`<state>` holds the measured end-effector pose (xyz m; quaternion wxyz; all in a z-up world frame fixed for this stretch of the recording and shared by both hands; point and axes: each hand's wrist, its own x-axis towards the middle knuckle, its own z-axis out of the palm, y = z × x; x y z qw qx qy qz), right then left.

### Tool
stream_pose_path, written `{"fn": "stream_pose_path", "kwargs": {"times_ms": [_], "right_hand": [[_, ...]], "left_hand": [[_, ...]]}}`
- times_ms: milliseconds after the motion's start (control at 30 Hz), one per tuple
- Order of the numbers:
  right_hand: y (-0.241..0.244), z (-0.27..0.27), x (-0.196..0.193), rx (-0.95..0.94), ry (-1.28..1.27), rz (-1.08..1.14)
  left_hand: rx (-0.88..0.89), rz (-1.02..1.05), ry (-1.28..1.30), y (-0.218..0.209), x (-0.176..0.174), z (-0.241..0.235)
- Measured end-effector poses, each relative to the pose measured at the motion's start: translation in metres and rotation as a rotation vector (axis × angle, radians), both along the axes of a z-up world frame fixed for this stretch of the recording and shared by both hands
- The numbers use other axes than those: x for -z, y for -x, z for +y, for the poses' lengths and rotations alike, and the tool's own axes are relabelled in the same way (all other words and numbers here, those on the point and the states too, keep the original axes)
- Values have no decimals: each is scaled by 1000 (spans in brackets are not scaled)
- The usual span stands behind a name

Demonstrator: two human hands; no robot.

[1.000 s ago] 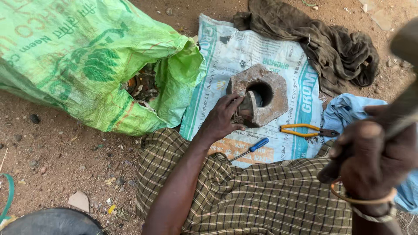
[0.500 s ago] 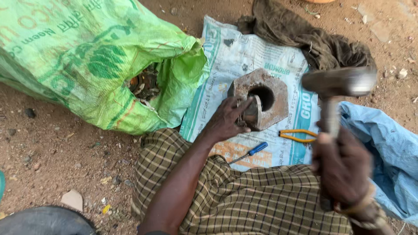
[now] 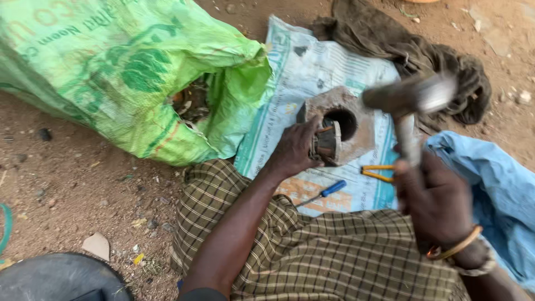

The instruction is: The person sits on the ground and uses a hammer and pliers to dismantle a small electrical component, extracting copper wire and separating parts. The person places the extracted wire into a bucket and continues to process additional components.

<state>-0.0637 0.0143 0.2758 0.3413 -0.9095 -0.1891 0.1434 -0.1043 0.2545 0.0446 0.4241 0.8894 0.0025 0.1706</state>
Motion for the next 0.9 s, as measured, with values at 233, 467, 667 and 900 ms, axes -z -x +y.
{"fn": "stream_pose_path", "kwargs": {"times_ms": [233,467,667,900], "right_hand": [[-30,-21,8,-251,-282,-687],[-20,17,2,-75,316,-89],[-23,-12,-31,-30,-548,-314],[-30,-3,63,-388,224,-350]], "left_hand": [[-5,71,22,-13,-1,-8],[-82,3,-106,-15,-6,-10],[-61,111,-113,-9,-10,-4],[-80,-71,-241,-1,-2,-11]]}}
